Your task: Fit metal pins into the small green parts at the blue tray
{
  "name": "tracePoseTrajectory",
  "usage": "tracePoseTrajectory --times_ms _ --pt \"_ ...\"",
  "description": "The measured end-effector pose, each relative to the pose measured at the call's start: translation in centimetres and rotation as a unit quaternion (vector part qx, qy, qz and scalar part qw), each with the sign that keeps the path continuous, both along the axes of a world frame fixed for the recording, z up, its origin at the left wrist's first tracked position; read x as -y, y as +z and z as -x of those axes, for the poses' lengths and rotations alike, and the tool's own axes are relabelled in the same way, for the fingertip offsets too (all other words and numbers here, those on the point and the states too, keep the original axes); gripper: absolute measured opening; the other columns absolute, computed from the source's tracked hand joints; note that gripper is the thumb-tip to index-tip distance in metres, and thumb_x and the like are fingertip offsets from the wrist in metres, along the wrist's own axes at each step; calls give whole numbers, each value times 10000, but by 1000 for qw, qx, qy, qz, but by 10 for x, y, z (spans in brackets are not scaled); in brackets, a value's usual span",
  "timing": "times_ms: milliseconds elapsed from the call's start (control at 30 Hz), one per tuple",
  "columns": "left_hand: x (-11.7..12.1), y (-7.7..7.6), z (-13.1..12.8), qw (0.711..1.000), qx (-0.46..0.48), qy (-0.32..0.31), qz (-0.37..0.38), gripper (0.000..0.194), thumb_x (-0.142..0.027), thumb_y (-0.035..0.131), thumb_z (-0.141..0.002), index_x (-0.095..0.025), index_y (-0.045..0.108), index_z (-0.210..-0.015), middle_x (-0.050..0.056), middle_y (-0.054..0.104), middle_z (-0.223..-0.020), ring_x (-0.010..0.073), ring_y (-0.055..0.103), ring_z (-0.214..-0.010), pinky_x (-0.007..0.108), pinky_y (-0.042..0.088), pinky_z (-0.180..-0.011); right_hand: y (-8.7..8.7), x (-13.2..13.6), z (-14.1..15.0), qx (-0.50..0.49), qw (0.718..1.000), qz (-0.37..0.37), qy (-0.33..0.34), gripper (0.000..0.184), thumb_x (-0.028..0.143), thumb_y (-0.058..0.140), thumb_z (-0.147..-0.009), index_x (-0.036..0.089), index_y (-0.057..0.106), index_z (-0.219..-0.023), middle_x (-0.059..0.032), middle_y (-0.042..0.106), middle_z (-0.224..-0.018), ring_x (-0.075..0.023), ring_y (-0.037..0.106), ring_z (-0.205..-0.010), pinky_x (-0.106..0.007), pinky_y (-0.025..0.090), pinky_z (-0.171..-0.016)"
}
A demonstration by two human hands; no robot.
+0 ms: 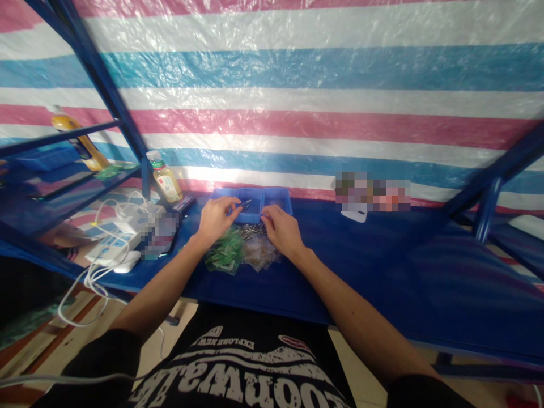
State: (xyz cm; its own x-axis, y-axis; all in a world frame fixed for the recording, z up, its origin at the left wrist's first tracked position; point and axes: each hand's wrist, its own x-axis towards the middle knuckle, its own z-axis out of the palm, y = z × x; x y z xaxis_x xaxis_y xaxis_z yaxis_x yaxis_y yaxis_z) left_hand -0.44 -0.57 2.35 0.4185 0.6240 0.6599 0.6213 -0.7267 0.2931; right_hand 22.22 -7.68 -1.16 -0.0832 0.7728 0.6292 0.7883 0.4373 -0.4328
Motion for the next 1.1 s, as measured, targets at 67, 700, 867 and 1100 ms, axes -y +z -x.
tracePoseTrajectory --times_ms 67,700,867,1100 --pt "-3 -2 1 1000 -10 6 -1 197 -274 700 -921 -222 740 -1107 26 743 -891 171 633 -735 297 454 -718 -2 -2 0 37 999 21 7 138 295 536 -1016 250 666 -1000 -28 722 -921 -208 655 -797 -307 458 -720" --pt "7 -1 -6 984 -88 -151 47 242 -304 528 -1033 -212 744 -1088 44 741 -1006 156 661 -803 270 495 -756 1 -6 -27 246 953 177 24 65 230 723 -888 267 702 -839 -23 729 -805 -205 648 -708 -282 310 -576" --pt "8 -3 -8 982 -93 -162 36 243 -326 549 -1034 -207 754 -1089 42 730 -925 170 677 -834 275 507 -813 7 -3 -25 272 942 194 18 68 232 627 -955 244 680 -914 -55 749 -910 -225 679 -800 -283 350 -621" --pt "9 -4 -7 979 -98 -174 40 257 -356 549 -1038 -217 751 -1115 38 715 -892 179 677 -861 277 502 -837 18 1 -21 236 959 153 35 109 265 494 -1059 222 593 -1043 -63 734 -984 -227 672 -915 -282 386 -722"
